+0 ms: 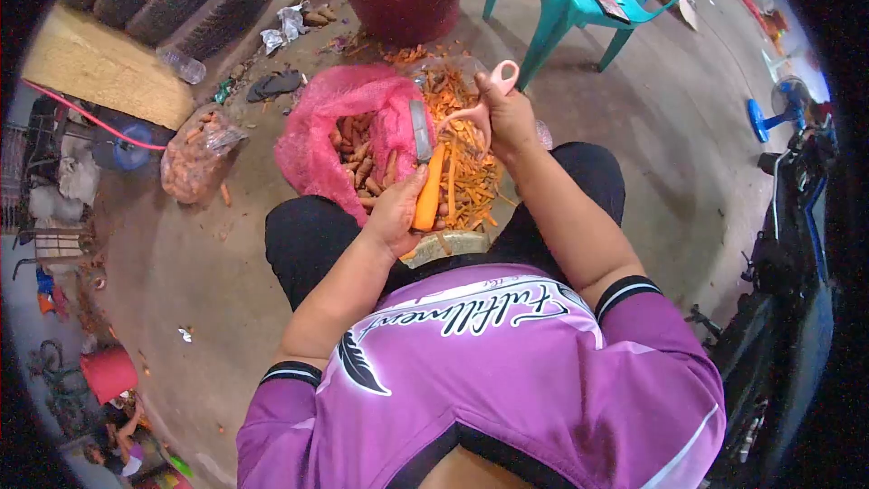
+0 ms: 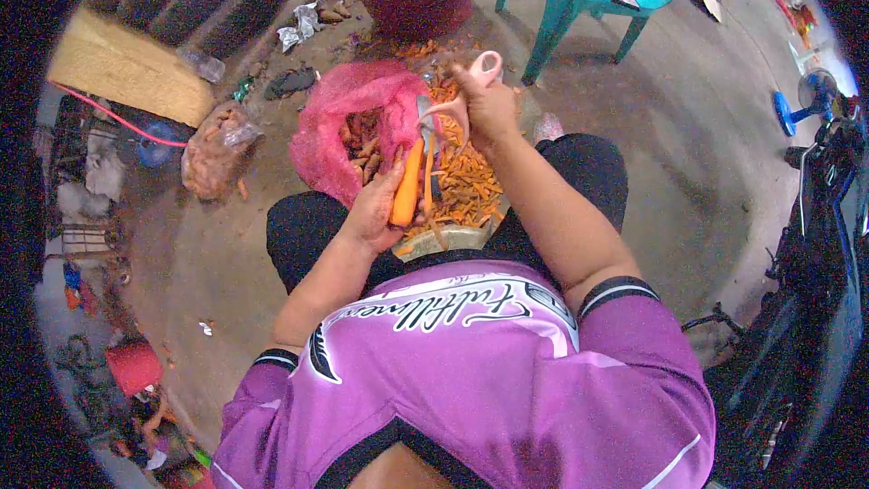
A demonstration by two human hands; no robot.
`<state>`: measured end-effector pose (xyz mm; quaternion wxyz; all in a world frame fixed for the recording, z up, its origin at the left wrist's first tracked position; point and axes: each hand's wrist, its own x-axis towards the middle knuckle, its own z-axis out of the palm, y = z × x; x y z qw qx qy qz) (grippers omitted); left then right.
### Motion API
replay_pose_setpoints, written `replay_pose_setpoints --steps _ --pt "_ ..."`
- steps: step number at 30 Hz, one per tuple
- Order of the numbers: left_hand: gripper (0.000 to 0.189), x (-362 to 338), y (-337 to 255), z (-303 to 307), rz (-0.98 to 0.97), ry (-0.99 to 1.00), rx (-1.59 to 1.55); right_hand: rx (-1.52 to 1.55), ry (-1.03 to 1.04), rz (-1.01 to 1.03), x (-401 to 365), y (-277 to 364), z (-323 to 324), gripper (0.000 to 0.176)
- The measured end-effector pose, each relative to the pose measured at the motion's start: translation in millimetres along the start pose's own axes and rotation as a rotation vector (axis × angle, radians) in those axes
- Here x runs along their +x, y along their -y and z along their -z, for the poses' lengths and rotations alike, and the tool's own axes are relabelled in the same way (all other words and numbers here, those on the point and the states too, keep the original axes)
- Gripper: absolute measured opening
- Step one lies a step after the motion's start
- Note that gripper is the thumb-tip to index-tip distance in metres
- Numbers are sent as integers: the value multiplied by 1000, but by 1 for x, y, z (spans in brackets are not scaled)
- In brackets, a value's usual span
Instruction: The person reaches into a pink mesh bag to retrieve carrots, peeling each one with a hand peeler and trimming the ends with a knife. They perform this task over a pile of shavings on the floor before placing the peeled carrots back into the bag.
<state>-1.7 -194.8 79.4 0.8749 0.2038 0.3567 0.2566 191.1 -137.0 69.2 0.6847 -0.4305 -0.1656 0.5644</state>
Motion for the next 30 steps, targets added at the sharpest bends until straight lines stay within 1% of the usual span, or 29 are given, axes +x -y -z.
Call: replay_pose_setpoints --steps 1,4,5,7,8,9,12,13,16,18,20,21,22,24,25,28,29,30 --pt "31 2 0 0 -5 -33 17 -35 -23 37 -7 -4 -8 31" --pt "31 1 -8 -4 -5 21 59 -156 0 56 -2 -3 -11 28" --pt "29 3 -10 -4 -25 -15 100 -244 -21 54 11 -5 -5 26" --pt "25 9 -15 -3 -61 -89 183 -170 -25 74 25 -3 -9 27" --pt "25 13 -17 0 -84 -94 210 -133 -30 78 29 -2 -12 27" --pt "26 19 -17 3 -107 -103 234 -113 5 20 30 -4 -15 30" --pt "25 34 -14 21 -220 -119 319 -458 100 24 22 -19 -28 19" --pt "24 38 -14 24 -265 -118 349 -424 41 -15 29 -19 -29 22" --pt "25 36 -24 20 -232 -158 364 -295 -82 46 63 -23 -24 26" --pt "25 39 -31 16 -264 -192 433 -341 -43 -8 61 -21 -30 26" --pt "23 43 -36 16 -271 -222 519 -428 19 -51 42 -13 -52 23" --pt "22 45 -37 17 -262 -235 572 -512 50 -38 48 -17 -48 23" --pt "20 47 -39 18 -253 -248 627 -468 23 -15 57 -16 -42 24" --pt "21 48 -40 17 -352 -282 731 -378 -27 35 75 -12 -33 26" --pt "21 50 -41 16 -404 -298 783 -294 -13 35 78 -14 -32 24" --pt "25 53 -45 20 -631 -352 1132 -681 12 -20 45 -7 -55 22" --pt "24 55 -45 22 -646 -389 1168 -393 59 -82 49 -21 -49 20" --pt "23 57 -42 27 -662 -427 1203 -405 36 -37 59 -30 -40 22"
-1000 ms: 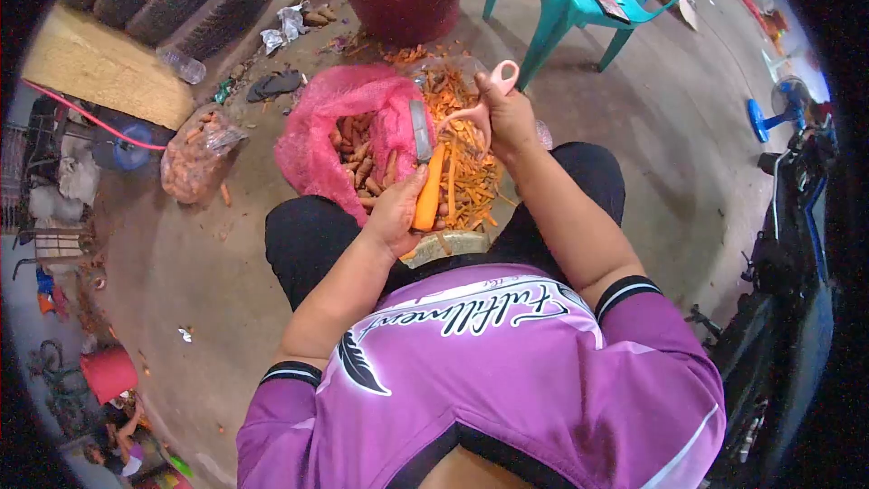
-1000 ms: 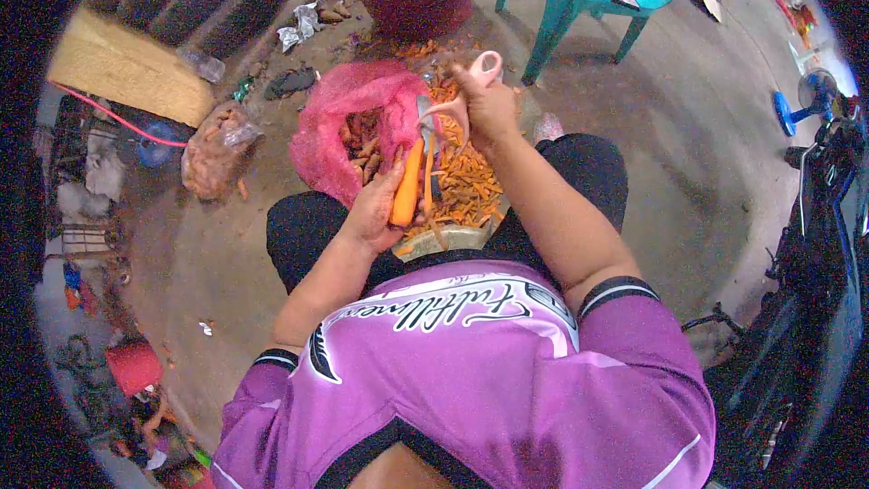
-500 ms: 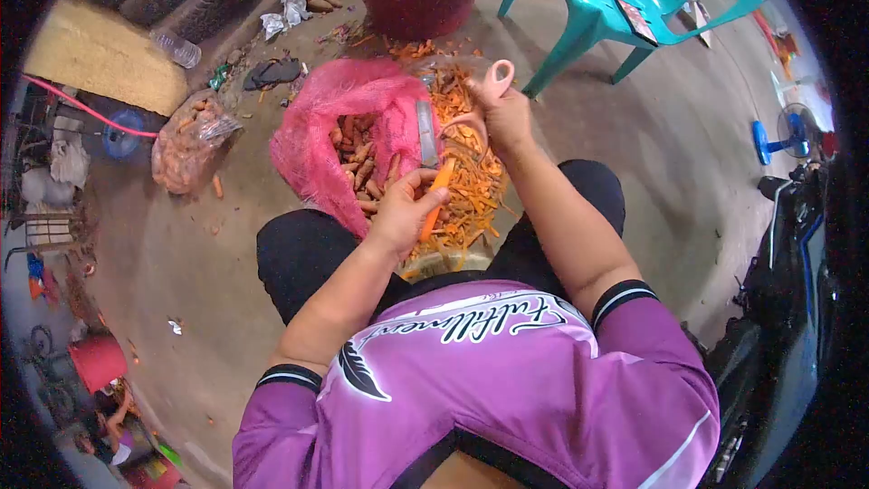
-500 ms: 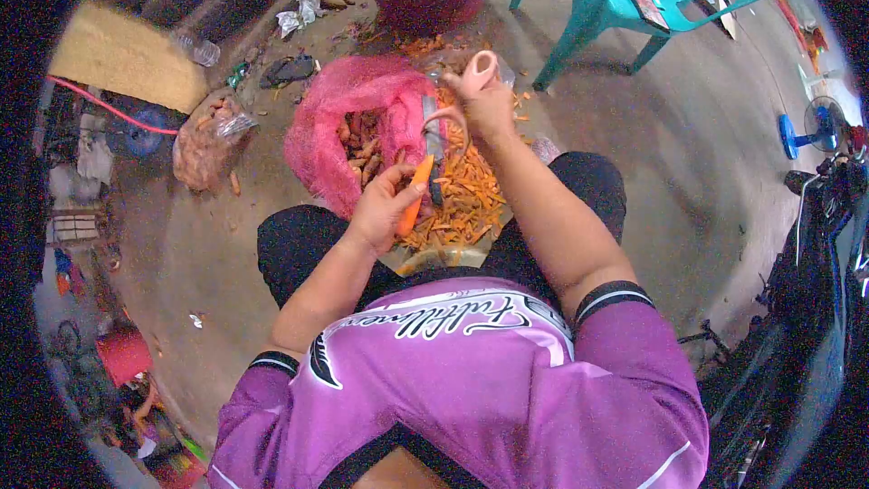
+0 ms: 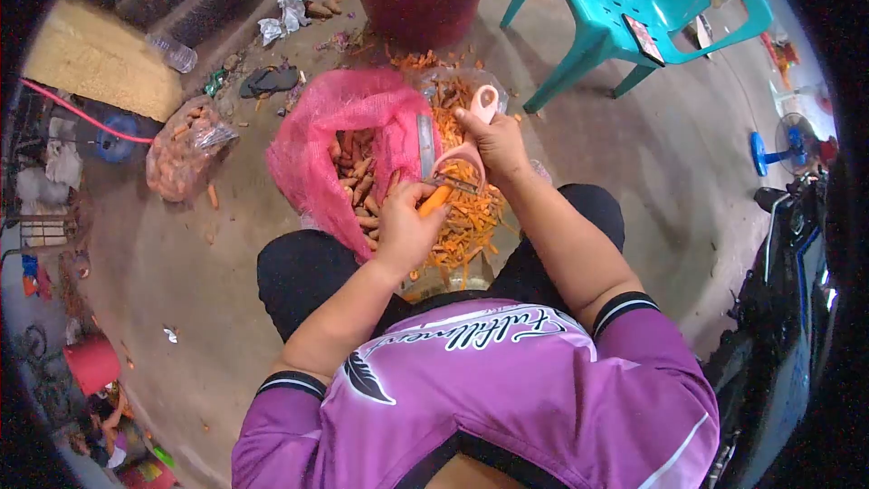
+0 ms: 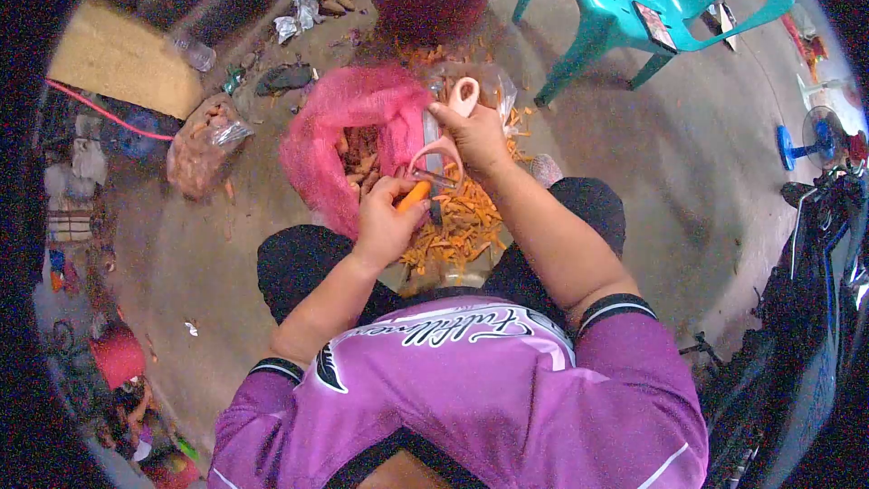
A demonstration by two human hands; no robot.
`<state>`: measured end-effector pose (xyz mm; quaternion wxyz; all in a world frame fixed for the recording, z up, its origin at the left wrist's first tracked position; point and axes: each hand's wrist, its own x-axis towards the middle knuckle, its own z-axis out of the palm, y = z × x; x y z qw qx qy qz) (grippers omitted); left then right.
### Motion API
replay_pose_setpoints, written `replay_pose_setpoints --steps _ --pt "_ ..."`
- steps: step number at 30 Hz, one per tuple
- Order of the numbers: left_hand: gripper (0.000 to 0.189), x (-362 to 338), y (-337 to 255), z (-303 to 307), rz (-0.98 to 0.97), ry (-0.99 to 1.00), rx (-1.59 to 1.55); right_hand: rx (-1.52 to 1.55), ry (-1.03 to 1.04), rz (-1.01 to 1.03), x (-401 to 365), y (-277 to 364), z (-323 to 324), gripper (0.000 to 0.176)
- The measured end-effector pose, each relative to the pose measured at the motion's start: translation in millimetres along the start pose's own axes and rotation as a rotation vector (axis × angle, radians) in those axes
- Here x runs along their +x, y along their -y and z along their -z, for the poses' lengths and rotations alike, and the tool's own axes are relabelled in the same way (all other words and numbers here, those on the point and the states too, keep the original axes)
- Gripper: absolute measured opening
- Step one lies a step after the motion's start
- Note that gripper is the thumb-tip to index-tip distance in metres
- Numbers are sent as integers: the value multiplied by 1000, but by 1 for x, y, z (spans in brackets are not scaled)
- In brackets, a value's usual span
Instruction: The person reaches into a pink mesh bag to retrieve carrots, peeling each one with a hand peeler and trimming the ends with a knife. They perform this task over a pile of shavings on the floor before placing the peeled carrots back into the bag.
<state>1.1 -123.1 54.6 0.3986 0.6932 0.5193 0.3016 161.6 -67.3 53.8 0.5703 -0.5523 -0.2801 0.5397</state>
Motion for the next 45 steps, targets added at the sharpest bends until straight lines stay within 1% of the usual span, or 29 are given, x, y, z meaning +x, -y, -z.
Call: replay_pose_setpoints --steps 2,3,4,6,7,10,11,14,16,17,18,19,22,24,26,27,30,31,32,34,35,38,39,42,43,45 --pt "21 -1 0 0 3 -27 49 -25 -65 76 13 0 5 25" --pt "20 -1 -3 1 10 -26 54 46 -93 90 14 0 8 26" --pt "19 0 -5 1 18 -25 58 -12 -69 59 8 6 5 25" --pt "19 2 -2 2 -36 -37 129 -130 -20 -8 -7 10 -2 22" --pt "19 4 -2 3 -65 -45 164 -106 20 9 -8 -1 -5 21" --pt "19 5 -4 4 -94 -79 135 -12 -30 -57 9 -3 8 25" --pt "18 5 -4 4 -79 -73 129 53 -68 15 9 3 6 24" --pt "16 4 -2 1 -59 -65 112 -87 -82 92 19 -10 8 22" --pt "15 5 2 -1 -72 -71 108 5 -103 51 22 -12 10 21" --pt "19 5 1 0 -163 -95 154 51 -113 32 24 -11 12 20" --pt "18 5 -1 1 -161 -97 165 97 -123 13 28 -10 15 20" --pt "16 6 -3 1 -163 -99 177 88 -197 8 37 -8 19 21" --pt "16 8 0 0 -177 -84 272 -48 -202 0 34 -13 15 22" --pt "17 9 -3 2 -171 -69 327 -78 -72 -50 14 -3 3 22" --pt "18 10 -3 3 -194 -70 292 -115 -151 0 32 -7 14 20" --pt "19 11 -3 3 -208 -70 276 108 -170 -47 36 -4 18 18" --pt "20 14 7 -2 -244 -77 232 26 -141 -83 27 3 14 17" --pt "20 15 5 -3 -240 -62 167 18 -64 -114 27 -7 13 19" --pt "21 17 0 -1 -236 -49 105 19 -70 -82 28 -13 14 26" --pt "21 17 1 -1 -207 -25 26 46 -196 -82 40 -11 22 26" --pt "22 17 4 -3 -186 -18 7 250 -183 -81 41 -9 23 26" --pt "22 21 6 -3 -139 6 -63 296 -93 -57 26 0 10 27" --pt "22 20 7 -3 -118 17 -85 297 -12 -161 29 -13 13 26" --pt "21 20 0 -1 -144 26 -207 215 -94 -96 44 -15 20 20" --pt "20 20 3 -2 -166 20 -205 271 -144 -134 44 -8 22 20" --pt "19 21 4 -1 -134 -4 -202 365 -45 -155 35 1 15 19"
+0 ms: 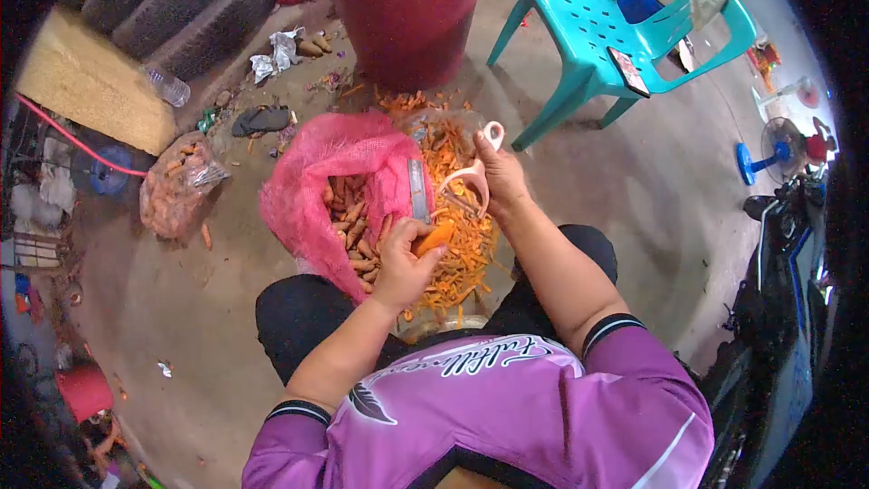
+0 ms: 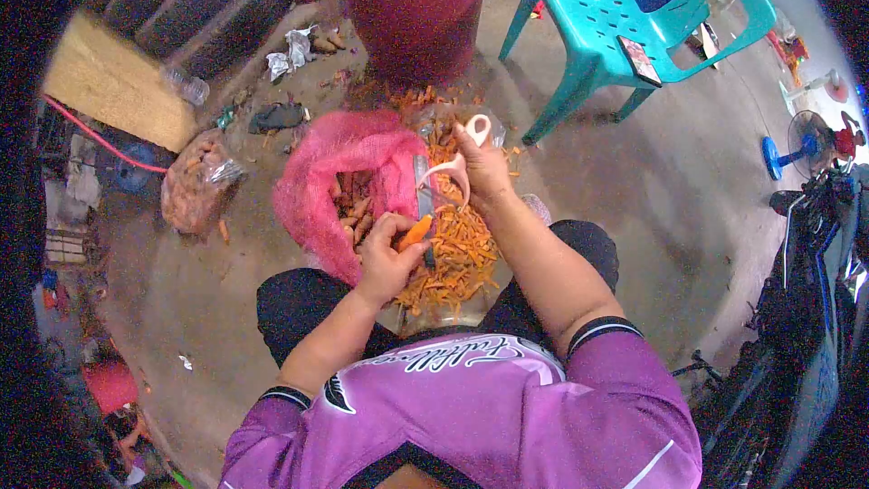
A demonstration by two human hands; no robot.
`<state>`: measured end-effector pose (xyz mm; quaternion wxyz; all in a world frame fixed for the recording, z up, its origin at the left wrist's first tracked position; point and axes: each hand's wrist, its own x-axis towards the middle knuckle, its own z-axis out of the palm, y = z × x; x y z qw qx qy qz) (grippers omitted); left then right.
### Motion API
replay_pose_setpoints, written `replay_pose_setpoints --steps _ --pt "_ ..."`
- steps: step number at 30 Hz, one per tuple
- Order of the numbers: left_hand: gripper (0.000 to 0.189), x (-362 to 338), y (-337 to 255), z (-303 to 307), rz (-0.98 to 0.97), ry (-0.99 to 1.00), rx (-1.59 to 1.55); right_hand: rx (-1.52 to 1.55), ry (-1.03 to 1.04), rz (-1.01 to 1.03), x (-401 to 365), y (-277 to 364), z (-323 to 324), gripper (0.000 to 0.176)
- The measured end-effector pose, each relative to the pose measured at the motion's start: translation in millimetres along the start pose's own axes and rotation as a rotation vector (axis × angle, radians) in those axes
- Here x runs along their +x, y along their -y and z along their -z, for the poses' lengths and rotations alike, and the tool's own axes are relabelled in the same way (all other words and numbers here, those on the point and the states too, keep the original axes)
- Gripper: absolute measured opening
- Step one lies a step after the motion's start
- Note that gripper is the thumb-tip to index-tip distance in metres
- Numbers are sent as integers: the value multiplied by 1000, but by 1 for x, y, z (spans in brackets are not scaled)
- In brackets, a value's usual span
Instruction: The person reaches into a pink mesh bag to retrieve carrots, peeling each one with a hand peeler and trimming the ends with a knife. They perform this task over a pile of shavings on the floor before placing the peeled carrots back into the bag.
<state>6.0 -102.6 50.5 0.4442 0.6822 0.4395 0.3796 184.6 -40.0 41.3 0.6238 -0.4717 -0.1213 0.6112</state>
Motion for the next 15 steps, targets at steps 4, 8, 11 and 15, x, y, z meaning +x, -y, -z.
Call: replay_pose_setpoints --steps 4,8,11,15 --pt "18 -1 0 -2 46 -4 -195 -99 -28 74 11 -22 5 19" --pt "19 4 -2 7 35 -113 -206 -761 79 377 30 -28 24 26" --pt "19 10 2 15 299 -203 -656 -1079 311 -21 32 -49 28 28" --pt "21 16 13 26 293 -332 -833 -667 396 -509 17 -54 19 29"
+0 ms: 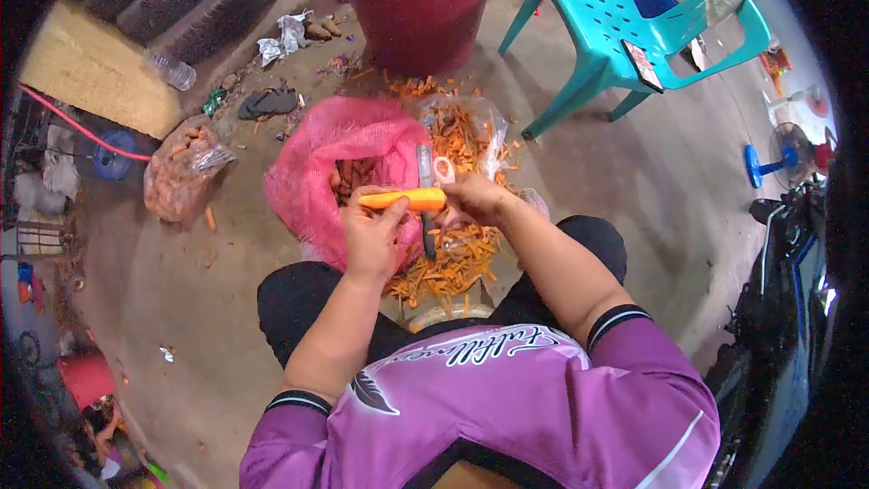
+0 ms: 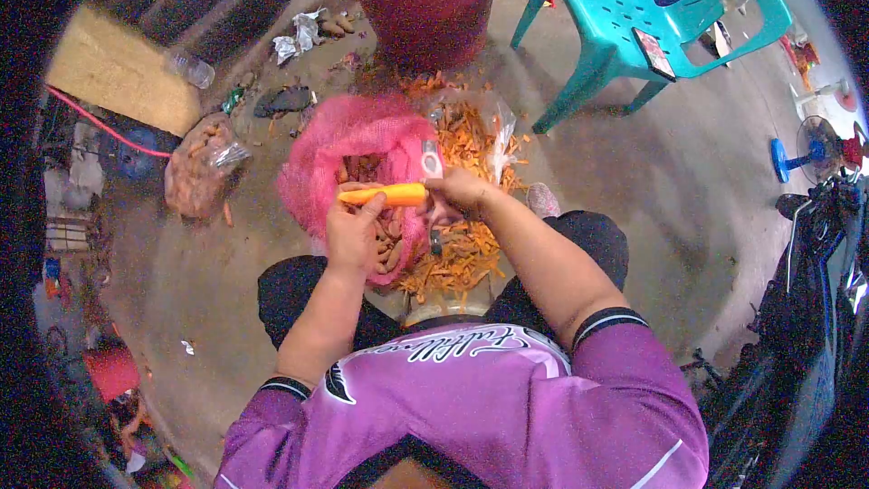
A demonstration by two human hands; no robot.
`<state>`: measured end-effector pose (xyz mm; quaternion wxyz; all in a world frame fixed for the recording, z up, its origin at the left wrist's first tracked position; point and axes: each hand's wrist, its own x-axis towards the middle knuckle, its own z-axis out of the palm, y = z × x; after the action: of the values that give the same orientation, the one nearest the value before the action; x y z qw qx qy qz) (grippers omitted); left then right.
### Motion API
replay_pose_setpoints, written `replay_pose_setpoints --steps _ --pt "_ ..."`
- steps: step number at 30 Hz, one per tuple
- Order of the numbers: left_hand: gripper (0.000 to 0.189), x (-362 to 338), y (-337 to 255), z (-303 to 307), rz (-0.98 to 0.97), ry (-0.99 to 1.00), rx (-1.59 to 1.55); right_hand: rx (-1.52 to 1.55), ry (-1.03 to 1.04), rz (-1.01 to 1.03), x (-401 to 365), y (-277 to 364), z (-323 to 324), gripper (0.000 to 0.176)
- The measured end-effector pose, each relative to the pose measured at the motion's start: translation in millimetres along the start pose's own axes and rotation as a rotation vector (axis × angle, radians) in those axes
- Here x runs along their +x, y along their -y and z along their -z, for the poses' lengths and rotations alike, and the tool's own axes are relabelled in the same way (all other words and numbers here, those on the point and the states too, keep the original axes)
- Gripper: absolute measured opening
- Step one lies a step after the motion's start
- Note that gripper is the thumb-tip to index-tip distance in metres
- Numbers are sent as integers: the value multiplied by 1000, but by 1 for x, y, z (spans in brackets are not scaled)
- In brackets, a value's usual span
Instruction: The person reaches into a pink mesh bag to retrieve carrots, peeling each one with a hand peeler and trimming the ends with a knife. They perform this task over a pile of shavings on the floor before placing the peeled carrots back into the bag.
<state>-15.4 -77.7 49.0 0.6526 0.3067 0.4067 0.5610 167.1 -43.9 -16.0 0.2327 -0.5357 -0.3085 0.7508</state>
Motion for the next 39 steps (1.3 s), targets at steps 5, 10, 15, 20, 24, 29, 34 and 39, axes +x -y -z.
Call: replay_pose_setpoints --steps 5,10,15,20,24,29,34,39 --pt "19 2 -12 18 212 -166 -181 -1375 -126 132 52 -52 44 33" --pt "13 0 -14 39 314 -204 -274 -1008 -536 -308 101 -81 46 27" --pt "11 1 -14 66 382 -329 -348 -902 -762 172 143 -113 18 34" --pt "27 0 -13 92 476 -223 -463 -824 -543 -52 195 -174 -12 53" --pt "23 8 -18 96 524 44 -536 -843 -567 -239 207 -165 -29 52" --pt "60 13 -25 80 550 230 -377 -888 -621 -237 202 -164 -17 46" --pt "48 10 -22 72 564 281 -271 -801 -597 -194 162 -123 -22 51" --pt "40 6 -24 49 478 362 -113 -790 -470 104 145 -104 -1 37"
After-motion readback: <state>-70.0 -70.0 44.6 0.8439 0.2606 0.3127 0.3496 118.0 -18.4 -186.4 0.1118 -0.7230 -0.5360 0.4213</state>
